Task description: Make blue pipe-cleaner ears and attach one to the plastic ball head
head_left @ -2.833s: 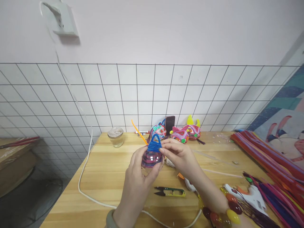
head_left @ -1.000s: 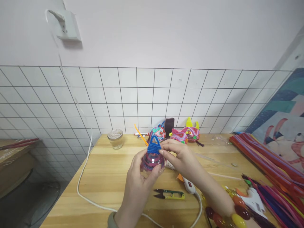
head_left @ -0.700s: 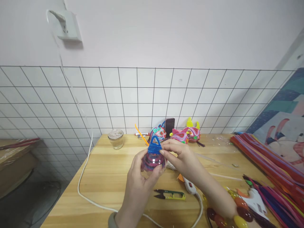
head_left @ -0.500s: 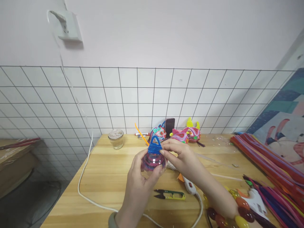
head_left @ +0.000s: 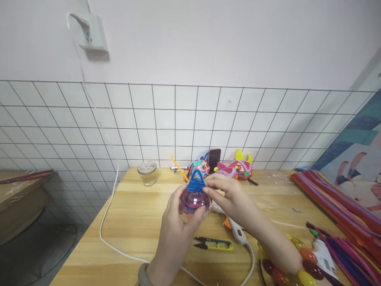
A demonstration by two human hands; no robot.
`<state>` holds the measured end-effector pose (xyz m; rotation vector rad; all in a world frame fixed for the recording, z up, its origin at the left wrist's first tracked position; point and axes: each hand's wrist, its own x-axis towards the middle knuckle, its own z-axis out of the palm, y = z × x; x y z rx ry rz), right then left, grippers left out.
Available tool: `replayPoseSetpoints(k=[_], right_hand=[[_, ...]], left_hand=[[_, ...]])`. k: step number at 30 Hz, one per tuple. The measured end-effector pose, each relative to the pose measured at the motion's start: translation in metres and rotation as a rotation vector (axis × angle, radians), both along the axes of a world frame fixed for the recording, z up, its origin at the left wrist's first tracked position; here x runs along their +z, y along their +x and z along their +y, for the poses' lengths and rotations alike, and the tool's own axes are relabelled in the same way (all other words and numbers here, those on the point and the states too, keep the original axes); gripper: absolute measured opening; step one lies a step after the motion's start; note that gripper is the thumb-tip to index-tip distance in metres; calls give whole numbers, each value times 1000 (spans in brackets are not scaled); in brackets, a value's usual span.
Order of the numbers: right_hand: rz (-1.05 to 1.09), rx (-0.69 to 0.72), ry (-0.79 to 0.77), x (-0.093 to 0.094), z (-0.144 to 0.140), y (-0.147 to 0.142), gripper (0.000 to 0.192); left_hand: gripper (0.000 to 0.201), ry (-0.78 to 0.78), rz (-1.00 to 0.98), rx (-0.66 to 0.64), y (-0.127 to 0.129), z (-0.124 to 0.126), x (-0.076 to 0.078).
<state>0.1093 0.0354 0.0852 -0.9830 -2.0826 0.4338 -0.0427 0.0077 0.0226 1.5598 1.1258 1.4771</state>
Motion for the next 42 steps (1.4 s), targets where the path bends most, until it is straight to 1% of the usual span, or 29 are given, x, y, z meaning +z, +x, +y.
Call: replayPoseSetpoints(k=[7, 13, 20, 25, 31, 42], right_hand=[[-36, -4, 0, 5, 0, -1, 17], [-43, -5, 4, 6, -1, -1, 18], [-42, -8, 1, 6, -2, -1, 17], [-26, -14, -10, 6, -2, -1, 16], [10, 16, -14, 7, -2, -3, 18], [-13, 2, 7, 8, 0, -4, 17]], left_hand=[[45, -2, 2, -4, 1, -1, 0], [43, -10, -11, -19, 1, -2, 4], [42, -1, -25, -14, 1, -3, 5], [42, -12, -38, -15, 0, -3, 5], [44, -25, -71, -14, -1, -3, 4], [45, -44, -96, -14, 0, -2, 2]])
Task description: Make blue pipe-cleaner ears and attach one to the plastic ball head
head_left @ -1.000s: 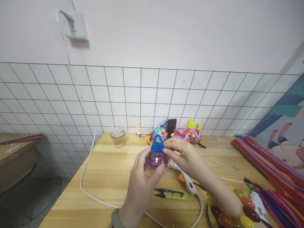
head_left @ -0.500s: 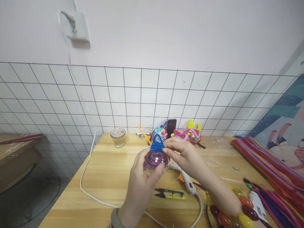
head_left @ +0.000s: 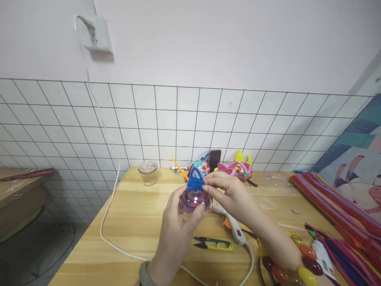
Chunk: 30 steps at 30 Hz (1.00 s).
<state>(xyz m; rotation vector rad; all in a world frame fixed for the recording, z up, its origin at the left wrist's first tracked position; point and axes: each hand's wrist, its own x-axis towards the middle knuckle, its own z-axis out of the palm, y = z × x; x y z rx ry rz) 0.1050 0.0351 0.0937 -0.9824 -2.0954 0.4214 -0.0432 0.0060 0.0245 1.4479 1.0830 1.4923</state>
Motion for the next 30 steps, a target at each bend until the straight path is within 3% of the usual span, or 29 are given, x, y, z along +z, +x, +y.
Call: replayPoseSetpoints(k=[30], right_hand=[[-48, 37, 3, 5, 4, -3, 16]], left_hand=[[40, 24, -104, -4, 1, 0, 3]])
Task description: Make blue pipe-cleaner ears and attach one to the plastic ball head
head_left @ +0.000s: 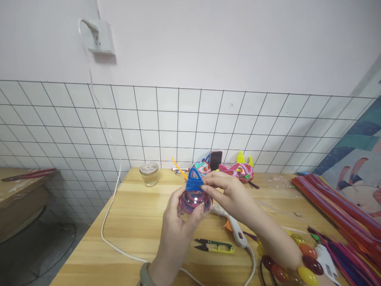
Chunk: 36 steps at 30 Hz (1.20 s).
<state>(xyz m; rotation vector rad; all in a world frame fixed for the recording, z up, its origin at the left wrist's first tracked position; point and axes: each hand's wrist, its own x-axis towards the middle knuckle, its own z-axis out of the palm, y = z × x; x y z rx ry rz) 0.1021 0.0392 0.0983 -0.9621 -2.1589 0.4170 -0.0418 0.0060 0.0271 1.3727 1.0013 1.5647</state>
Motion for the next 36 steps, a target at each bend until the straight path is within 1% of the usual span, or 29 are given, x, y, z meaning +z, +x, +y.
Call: replayPoseSetpoints(k=[11, 21, 25, 36], right_hand=[[-133, -30, -45, 12, 1, -2, 15], [-152, -23, -63, 12, 4, -4, 16], [-159, -12, -59, 13, 5, -5, 15], [-186, 38, -46, 16, 10, -8, 17]], left_hand=[[37, -41, -133, -64, 1, 1, 0], [37, -33, -178, -72, 1, 3, -3], [36, -39, -214, -96, 1, 3, -3], [34, -29, -216, -51, 1, 5, 0]])
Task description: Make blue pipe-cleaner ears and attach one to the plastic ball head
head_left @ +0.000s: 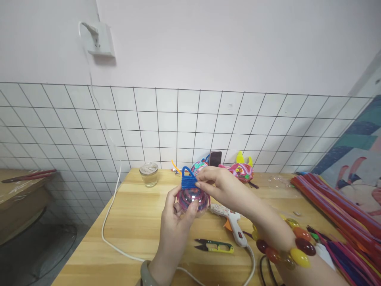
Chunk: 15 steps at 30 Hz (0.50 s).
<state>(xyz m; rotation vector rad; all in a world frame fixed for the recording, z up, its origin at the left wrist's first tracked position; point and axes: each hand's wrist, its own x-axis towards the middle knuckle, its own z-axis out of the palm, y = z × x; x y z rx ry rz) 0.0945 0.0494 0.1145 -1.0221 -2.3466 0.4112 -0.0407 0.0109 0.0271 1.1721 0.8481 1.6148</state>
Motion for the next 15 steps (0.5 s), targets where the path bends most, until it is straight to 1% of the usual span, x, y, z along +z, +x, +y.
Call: replayPoseSetpoints(k=[7, 15], right_hand=[[-20, -7, 19, 1, 0, -2, 17], [-27, -6, 18, 6, -1, -4, 17]], left_hand=[[35, 7, -16, 11, 0, 0, 1], [34, 11, -22, 19, 0, 0, 1]])
